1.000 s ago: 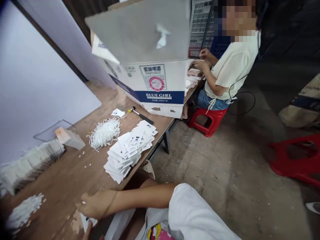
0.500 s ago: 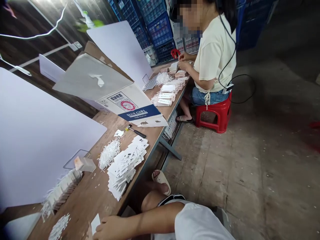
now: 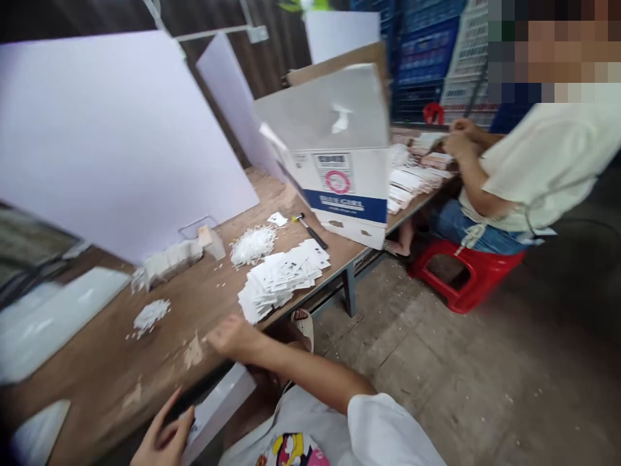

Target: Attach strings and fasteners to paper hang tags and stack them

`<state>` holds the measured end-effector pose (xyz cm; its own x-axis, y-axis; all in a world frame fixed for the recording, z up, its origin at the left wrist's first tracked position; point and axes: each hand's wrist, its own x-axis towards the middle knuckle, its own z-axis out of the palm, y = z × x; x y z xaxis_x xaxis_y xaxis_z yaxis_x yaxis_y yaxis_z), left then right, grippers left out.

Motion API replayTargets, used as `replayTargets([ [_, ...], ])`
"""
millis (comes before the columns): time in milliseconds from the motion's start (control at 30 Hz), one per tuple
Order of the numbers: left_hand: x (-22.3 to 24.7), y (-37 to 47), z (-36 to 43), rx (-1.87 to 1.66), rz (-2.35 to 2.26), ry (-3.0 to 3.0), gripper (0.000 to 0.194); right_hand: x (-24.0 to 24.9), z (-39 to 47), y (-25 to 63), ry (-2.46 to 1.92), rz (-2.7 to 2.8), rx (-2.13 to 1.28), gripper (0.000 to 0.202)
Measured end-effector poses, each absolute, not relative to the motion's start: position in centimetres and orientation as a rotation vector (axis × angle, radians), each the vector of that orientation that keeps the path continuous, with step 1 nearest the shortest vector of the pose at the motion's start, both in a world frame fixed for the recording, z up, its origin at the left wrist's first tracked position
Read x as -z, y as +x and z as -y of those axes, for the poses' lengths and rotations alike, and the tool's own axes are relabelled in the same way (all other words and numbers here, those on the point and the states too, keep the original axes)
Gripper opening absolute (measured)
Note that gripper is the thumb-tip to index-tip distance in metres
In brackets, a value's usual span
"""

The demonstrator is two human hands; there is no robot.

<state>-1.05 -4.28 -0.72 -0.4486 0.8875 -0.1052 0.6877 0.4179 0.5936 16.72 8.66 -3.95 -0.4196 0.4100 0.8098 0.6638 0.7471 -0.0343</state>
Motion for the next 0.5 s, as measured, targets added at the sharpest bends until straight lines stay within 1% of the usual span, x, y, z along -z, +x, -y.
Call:
replayTargets([
  [67,1.2,-1.8,4.4,-0.779,-2.183,1.293,0.072,3.2,-8.7,18.5,-0.824,2.079,0.316,0.018],
  [167,1.3,-2.8,4.6,-0.922,-2.08,1.246,0.074,1.2,-8.7,23.0,-0.986,1.966,0.272,0.018],
  [333,1.0,-4.1,5.6,-1.012,-1.996,1.107,0.077,-2.1,-8.8,31.0,-1.212,1.79,0.357,0.016],
  [500,0.6,-3.8,5.8,-1.083,-1.861,1.057,0.074,-1.7,-8.6,33.8,-1.378,1.815,0.406,0.015],
])
